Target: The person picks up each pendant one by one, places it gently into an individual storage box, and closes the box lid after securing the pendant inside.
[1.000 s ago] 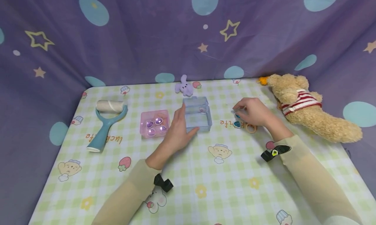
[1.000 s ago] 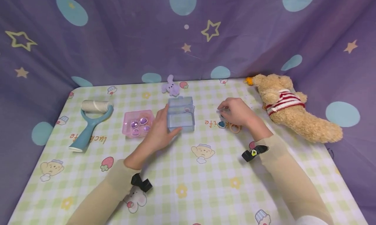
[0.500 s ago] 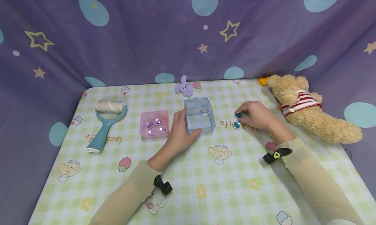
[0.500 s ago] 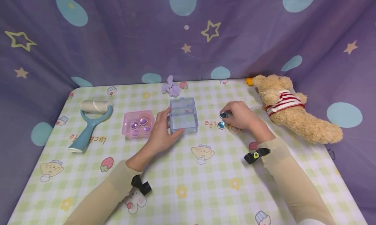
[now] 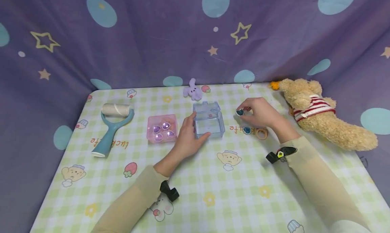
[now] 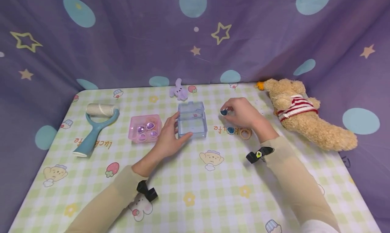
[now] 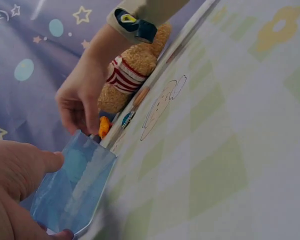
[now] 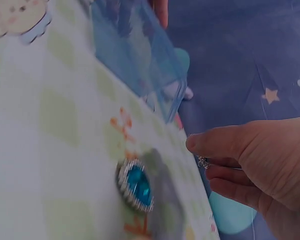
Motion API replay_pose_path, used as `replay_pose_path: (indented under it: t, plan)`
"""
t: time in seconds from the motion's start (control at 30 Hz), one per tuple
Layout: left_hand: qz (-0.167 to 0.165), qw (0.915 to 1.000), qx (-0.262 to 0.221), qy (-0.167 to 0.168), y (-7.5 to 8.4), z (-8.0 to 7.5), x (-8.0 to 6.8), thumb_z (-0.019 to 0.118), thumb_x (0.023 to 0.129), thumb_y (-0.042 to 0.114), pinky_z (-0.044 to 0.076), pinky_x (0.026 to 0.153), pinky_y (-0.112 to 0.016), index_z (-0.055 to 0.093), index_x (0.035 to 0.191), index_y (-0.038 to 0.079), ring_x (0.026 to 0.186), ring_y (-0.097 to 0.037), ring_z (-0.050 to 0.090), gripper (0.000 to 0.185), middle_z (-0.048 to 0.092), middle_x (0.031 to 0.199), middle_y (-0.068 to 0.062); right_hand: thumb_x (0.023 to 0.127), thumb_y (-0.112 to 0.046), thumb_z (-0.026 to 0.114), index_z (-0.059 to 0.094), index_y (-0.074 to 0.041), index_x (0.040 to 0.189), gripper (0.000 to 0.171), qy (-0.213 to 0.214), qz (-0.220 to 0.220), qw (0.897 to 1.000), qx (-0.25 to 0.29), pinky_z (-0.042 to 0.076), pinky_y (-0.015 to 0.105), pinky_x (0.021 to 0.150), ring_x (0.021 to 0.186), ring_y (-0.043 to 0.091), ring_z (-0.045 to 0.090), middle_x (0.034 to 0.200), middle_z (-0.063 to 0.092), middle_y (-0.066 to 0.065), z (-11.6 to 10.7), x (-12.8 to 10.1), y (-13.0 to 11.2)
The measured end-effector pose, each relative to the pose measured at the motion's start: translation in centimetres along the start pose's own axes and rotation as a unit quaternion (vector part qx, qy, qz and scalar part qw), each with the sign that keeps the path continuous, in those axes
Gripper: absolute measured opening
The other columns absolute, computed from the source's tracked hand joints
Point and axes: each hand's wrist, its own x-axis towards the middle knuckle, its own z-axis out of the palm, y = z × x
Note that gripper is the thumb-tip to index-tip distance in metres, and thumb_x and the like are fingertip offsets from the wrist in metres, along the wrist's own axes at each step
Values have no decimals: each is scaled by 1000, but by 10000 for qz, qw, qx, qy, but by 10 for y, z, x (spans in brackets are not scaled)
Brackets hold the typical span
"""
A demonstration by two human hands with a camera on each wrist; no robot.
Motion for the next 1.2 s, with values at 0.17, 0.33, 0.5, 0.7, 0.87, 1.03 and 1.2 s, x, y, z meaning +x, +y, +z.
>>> replay_pose_path:
  t: [0.17, 0.33, 0.5, 0.7, 0.87, 1.03, 1.2]
  plan:
    - [-73, 10000, -31, -23, 1, 0, 0, 82, 95, 29, 58, 108, -47, 24, 166, -3, 124, -39, 60, 97, 47, 152, -29, 92, -16, 83, 81, -11, 114, 22, 133, -235, 9996, -32, 64, 45, 89, 101, 25, 74, 112, 79, 7, -1, 14, -13]
    - [-47, 10000, -47, 4, -1, 0, 1, 82, 95, 30, 59, 105, -48, 24, 166, -2, 121, -39, 61, 97, 49, 148, -29, 92, -14, 83, 81, -10, 113, 21, 265, -619, 9977, 71, 64, 45, 88, 99, 27, 75, 109, 80, 8, -1, 28, -24]
    - [11, 10000, -33, 20, -3, 0, 1, 83, 94, 30, 59, 103, -48, 25, 165, -2, 119, -38, 61, 97, 49, 147, -29, 91, -14, 84, 81, -10, 112, 22, 333, -937, 9948, 234, 64, 45, 88, 97, 27, 74, 108, 79, 8, -1, 39, -41]
    - [32, 10000, -49, 13, -3, 0, 1, 83, 94, 30, 59, 100, -48, 26, 165, -2, 115, -37, 60, 97, 50, 145, -28, 92, -16, 84, 81, -11, 113, 21, 227, -1247, 9912, 384, 64, 49, 84, 96, 27, 73, 107, 78, 5, 6, 51, -60]
    - [111, 9999, -28, 17, -3, 0, 1, 83, 94, 30, 57, 94, -45, 26, 165, -3, 109, -34, 59, 96, 52, 140, -27, 93, -18, 84, 81, -12, 111, 19, 80, -1496, 9873, 537, 64, 47, 85, 95, 26, 73, 107, 78, 3, 14, 59, -73]
    - [135, 9999, 18, 6, -3, 0, 0, 82, 95, 31, 55, 91, -44, 26, 165, -3, 107, -33, 58, 96, 52, 141, -26, 92, -13, 83, 81, -10, 109, 17, -36, -1797, 9817, 631, 64, 43, 86, 95, 28, 74, 105, 79, 4, 21, 64, -84]
    - [113, 9999, -10, -11, -4, 0, 0, 82, 96, 32, 57, 95, -47, 25, 165, -3, 113, -35, 60, 96, 49, 147, -27, 90, -12, 85, 81, -9, 109, 19, -233, -1950, 9787, 605, 64, 41, 85, 93, 25, 75, 104, 78, 5, 28, 67, -91]
